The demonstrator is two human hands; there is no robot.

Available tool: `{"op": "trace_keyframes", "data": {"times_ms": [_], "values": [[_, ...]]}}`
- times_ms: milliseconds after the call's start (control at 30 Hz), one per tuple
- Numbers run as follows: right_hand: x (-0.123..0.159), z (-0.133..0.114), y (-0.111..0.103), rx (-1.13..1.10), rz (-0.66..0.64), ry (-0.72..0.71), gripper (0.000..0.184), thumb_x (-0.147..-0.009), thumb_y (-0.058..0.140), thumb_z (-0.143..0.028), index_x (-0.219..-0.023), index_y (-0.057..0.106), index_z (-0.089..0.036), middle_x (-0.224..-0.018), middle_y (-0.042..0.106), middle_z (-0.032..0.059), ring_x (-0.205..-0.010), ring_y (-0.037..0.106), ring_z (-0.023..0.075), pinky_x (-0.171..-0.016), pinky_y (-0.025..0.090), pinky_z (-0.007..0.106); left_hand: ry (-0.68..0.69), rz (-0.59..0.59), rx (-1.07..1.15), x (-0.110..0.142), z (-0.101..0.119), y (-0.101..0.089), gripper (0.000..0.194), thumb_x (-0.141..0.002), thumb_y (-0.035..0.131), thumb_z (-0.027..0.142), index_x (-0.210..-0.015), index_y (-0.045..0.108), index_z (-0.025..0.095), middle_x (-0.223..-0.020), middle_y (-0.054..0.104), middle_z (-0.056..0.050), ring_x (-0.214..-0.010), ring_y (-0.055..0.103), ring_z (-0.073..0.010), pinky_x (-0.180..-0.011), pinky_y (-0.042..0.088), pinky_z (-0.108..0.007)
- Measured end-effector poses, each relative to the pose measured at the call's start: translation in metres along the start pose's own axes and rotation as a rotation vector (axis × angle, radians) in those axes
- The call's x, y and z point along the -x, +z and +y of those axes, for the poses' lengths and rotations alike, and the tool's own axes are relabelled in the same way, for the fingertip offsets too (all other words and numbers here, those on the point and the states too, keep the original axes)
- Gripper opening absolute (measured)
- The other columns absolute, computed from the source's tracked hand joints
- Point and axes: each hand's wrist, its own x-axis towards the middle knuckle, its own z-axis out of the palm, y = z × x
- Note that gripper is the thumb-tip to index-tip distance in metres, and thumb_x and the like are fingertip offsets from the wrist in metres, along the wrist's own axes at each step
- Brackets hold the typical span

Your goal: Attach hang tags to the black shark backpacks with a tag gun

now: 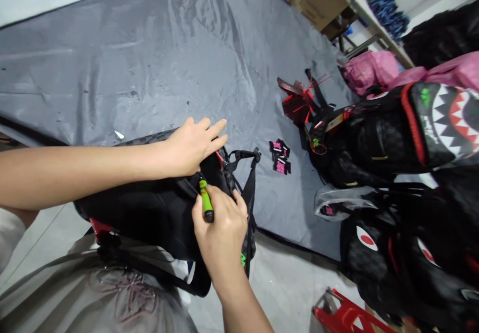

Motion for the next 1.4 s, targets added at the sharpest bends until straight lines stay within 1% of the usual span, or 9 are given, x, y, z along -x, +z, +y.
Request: {"op": "trace_keyframes", "data": {"times_ms": [100, 400, 600, 700, 767, 1067, 1167, 1300, 1400], "values": [[0.002, -0.002, 0.005, -0.018, 0.064, 0.001, 0.017, -0.090, 0.058, -0.022, -0.104, 0.066, -0.019, -0.100, 0.075, 0.0073, -0.088, 0.071, 0.0223, -0.102, 0.044, 0.048, 0.006, 0.005, -0.003, -0.001, 0.000, 0.001, 0.076, -0.079, 0.069, 0.034, -0.147, 0.040, 0.017, -0.160, 0.026, -0.015, -0.123, 0.046, -0.0332, -0.086, 0.047, -0.041], [0.000, -0.002, -0.001, -0.027, 0.016, 0.032, 0.014, -0.089, 0.058, -0.022, -0.101, 0.066, -0.019, -0.098, 0.075, 0.0052, -0.088, 0.071, 0.0215, -0.102, 0.042, 0.047, 0.001, -0.001, -0.020, 0.000, 0.000, 0.001, 0.072, -0.082, 0.065, 0.031, -0.147, 0.039, 0.017, -0.161, 0.025, -0.015, -0.123, 0.046, -0.0330, -0.087, 0.048, -0.042], [0.003, -0.001, 0.001, -0.055, 0.029, 0.038, 0.016, -0.089, 0.058, -0.023, -0.103, 0.066, -0.021, -0.101, 0.075, 0.0061, -0.090, 0.071, 0.0226, -0.103, 0.042, 0.049, 0.008, -0.015, -0.010, 0.000, 0.000, -0.001, 0.074, -0.081, 0.066, 0.032, -0.148, 0.038, 0.016, -0.161, 0.025, -0.016, -0.124, 0.046, -0.0333, -0.086, 0.048, -0.042], [0.003, -0.001, 0.002, -0.020, 0.044, 0.064, 0.016, -0.089, 0.058, -0.023, -0.102, 0.066, -0.021, -0.098, 0.075, 0.0061, -0.088, 0.071, 0.0231, -0.103, 0.041, 0.050, 0.008, -0.016, -0.008, 0.000, 0.000, -0.002, 0.073, -0.081, 0.066, 0.032, -0.147, 0.039, 0.016, -0.161, 0.025, -0.016, -0.124, 0.046, -0.0332, -0.087, 0.047, -0.042], [0.002, -0.001, 0.003, -0.047, 0.042, 0.047, 0.017, -0.089, 0.057, -0.023, -0.104, 0.066, -0.021, -0.100, 0.075, 0.0067, -0.089, 0.071, 0.0230, -0.103, 0.042, 0.049, 0.009, -0.010, -0.010, 0.000, 0.000, -0.001, 0.073, -0.081, 0.066, 0.032, -0.147, 0.039, 0.017, -0.161, 0.025, -0.016, -0.124, 0.046, -0.0329, -0.086, 0.047, -0.041], [0.001, 0.001, -0.001, -0.092, -0.023, 0.036, 0.019, -0.089, 0.057, -0.021, -0.106, 0.065, -0.021, -0.106, 0.074, 0.0062, -0.095, 0.070, 0.0222, -0.104, 0.041, 0.049, 0.009, -0.024, -0.023, 0.000, 0.001, -0.002, 0.073, -0.081, 0.067, 0.033, -0.147, 0.040, 0.017, -0.160, 0.025, -0.015, -0.124, 0.046, -0.0330, -0.086, 0.047, -0.040], [0.001, 0.002, -0.005, -0.060, -0.032, 0.058, 0.018, -0.089, 0.056, -0.021, -0.105, 0.065, -0.021, -0.104, 0.074, 0.0063, -0.093, 0.071, 0.0232, -0.102, 0.042, 0.050, 0.005, -0.026, -0.029, 0.000, 0.001, -0.003, 0.072, -0.081, 0.065, 0.032, -0.147, 0.039, 0.017, -0.161, 0.025, -0.015, -0.124, 0.045, -0.0328, -0.086, 0.047, -0.040], [0.001, 0.009, -0.010, -0.117, -0.099, 0.011, 0.026, -0.089, 0.054, -0.019, -0.111, 0.065, -0.024, -0.113, 0.073, 0.0061, -0.103, 0.070, 0.0243, -0.103, 0.043, 0.050, 0.005, -0.032, -0.031, 0.000, 0.001, -0.004, 0.071, -0.081, 0.065, 0.030, -0.147, 0.039, 0.017, -0.161, 0.025, -0.014, -0.124, 0.045, -0.0326, -0.087, 0.046, -0.040], [0.000, 0.018, -0.012, -0.154, -0.132, -0.016, 0.028, -0.089, 0.054, -0.017, -0.113, 0.065, -0.026, -0.116, 0.072, 0.0058, -0.106, 0.069, 0.0241, -0.104, 0.044, 0.050, 0.005, -0.039, -0.027, 0.000, 0.001, -0.003, 0.073, -0.080, 0.066, 0.030, -0.146, 0.039, 0.017, -0.161, 0.025, -0.014, -0.124, 0.045, -0.0326, -0.087, 0.046, -0.040]]}}
